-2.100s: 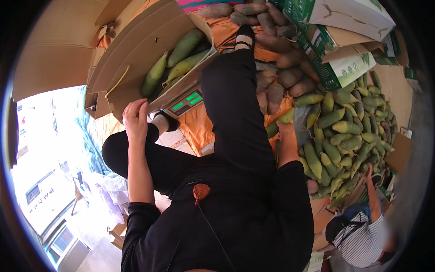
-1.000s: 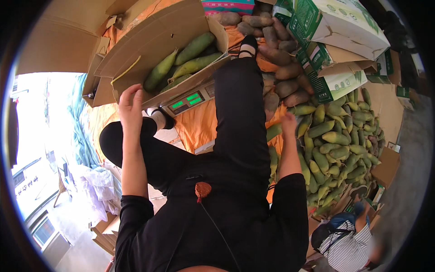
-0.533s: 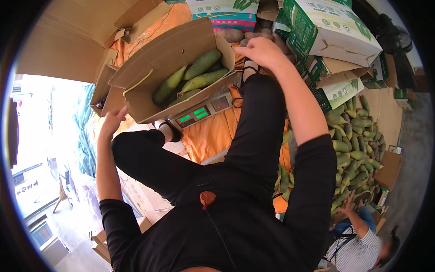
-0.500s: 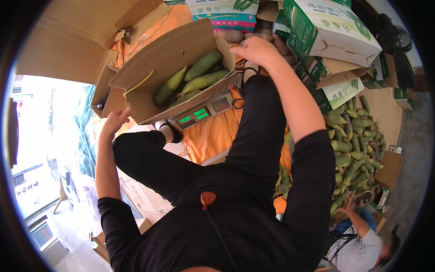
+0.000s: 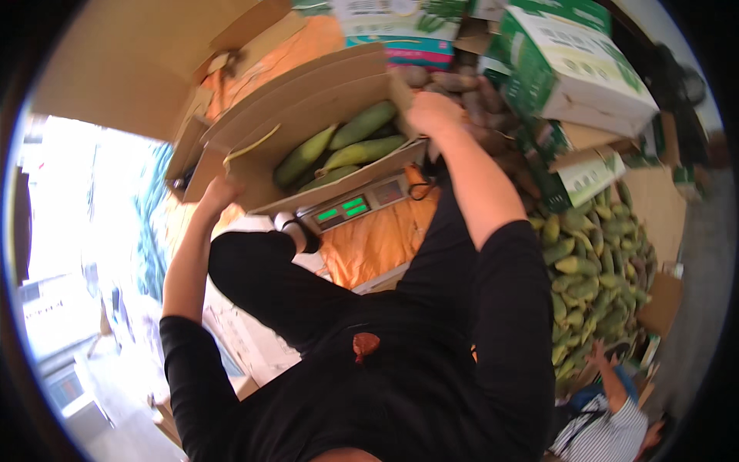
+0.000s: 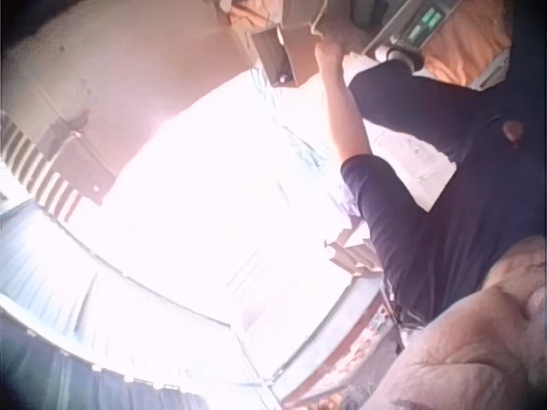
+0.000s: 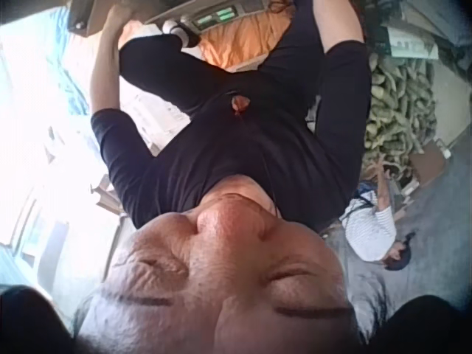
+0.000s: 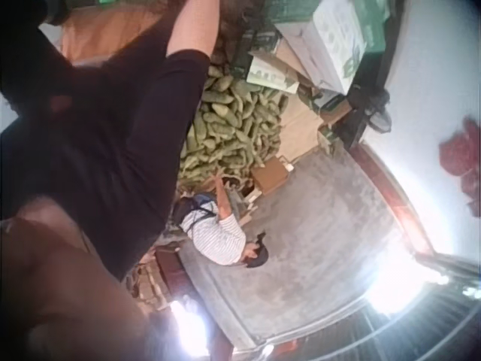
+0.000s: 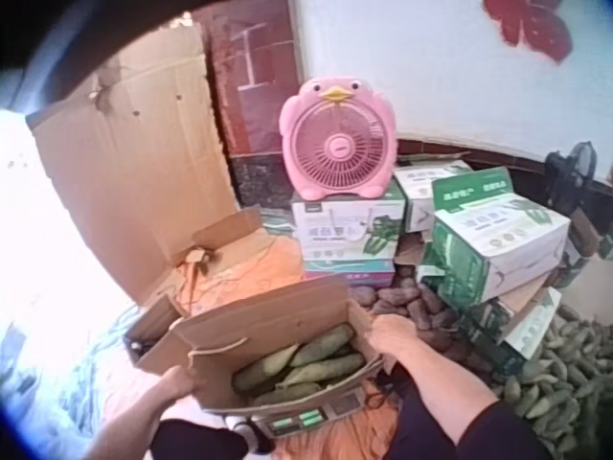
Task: The recorder is sitting on the floor sorting long green vegetables into cardboard boxes, occasionally using a scale to weigh the boxes.
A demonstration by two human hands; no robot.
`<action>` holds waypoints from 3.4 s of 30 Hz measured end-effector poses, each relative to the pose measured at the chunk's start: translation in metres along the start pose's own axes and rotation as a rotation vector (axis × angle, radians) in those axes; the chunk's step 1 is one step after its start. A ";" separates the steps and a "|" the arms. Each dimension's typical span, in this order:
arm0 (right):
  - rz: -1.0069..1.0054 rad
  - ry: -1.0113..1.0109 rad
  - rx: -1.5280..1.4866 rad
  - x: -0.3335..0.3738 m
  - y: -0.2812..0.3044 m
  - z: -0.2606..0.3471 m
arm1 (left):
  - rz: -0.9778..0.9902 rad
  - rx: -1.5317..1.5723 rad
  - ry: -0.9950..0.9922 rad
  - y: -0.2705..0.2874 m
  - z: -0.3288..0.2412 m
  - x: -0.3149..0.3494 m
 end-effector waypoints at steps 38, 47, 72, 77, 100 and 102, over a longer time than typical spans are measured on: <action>0.581 1.001 0.522 0.371 -0.355 0.311 | -0.380 -0.009 0.628 -0.109 0.319 0.528; 0.422 1.079 -0.120 0.311 -0.191 0.355 | -0.694 0.056 0.452 -0.081 0.294 0.462; -0.467 -0.458 -1.770 0.087 0.035 -0.232 | -0.596 0.706 -0.265 0.059 -0.177 0.039; -0.771 -0.429 -1.544 0.092 0.065 -0.319 | 0.086 1.138 -0.317 -0.026 -0.362 -0.056; -0.934 -0.487 -1.039 0.035 0.234 -0.492 | 0.532 1.203 -0.223 -0.177 -0.576 -0.174; -1.034 -0.598 -0.953 0.055 0.227 -0.460 | 0.502 1.151 -0.223 -0.162 -0.560 -0.162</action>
Point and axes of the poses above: each hand's wrist, its own x-axis away from the middle knuckle, its own y-axis out of the back of the hand, z = x × y, the point moved 5 cm from there along -x, towards the middle knuckle, and after that the axes turned 8 degrees about -y, right-handed, at the moved point
